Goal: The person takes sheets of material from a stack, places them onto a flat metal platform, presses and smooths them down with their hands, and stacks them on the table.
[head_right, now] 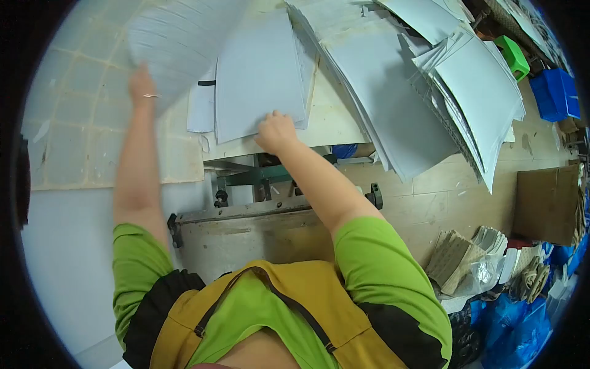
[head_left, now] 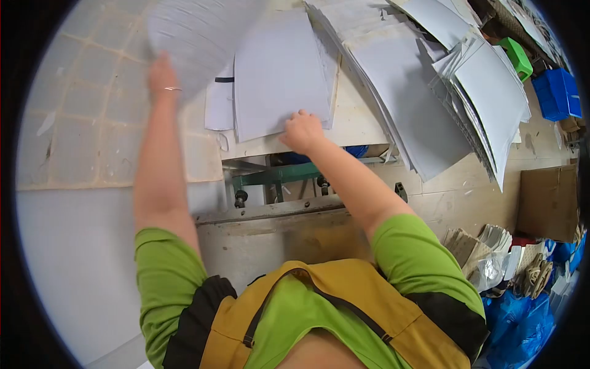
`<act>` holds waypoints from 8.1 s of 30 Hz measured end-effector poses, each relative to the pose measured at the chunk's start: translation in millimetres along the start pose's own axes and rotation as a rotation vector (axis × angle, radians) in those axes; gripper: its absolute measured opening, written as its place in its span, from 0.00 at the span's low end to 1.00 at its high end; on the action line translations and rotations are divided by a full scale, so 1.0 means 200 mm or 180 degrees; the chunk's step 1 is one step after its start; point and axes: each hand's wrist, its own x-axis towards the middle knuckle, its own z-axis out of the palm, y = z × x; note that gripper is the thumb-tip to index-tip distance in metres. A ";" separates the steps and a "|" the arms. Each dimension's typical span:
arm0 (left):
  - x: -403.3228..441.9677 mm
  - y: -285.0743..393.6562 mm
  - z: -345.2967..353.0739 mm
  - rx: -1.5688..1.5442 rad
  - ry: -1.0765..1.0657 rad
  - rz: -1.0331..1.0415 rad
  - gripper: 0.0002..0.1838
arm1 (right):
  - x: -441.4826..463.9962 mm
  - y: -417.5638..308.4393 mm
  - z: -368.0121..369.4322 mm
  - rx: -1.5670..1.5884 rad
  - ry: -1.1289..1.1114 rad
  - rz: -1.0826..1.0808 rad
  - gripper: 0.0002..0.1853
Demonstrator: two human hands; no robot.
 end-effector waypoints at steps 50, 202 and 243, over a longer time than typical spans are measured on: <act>-2.29 0.36 -0.97 0.0243 -0.2529 0.0791 0.44 | -1.40 -0.58 0.15 -0.0488 0.0538 0.1102 0.34; -2.35 0.30 -0.95 0.0006 -0.2121 0.0872 0.37 | -1.40 -0.63 0.17 -0.0524 0.0560 0.1046 0.35; -0.87 1.00 -0.53 -0.0789 0.0082 0.1685 0.33 | -1.56 1.00 -1.10 0.2859 0.3751 0.1984 0.18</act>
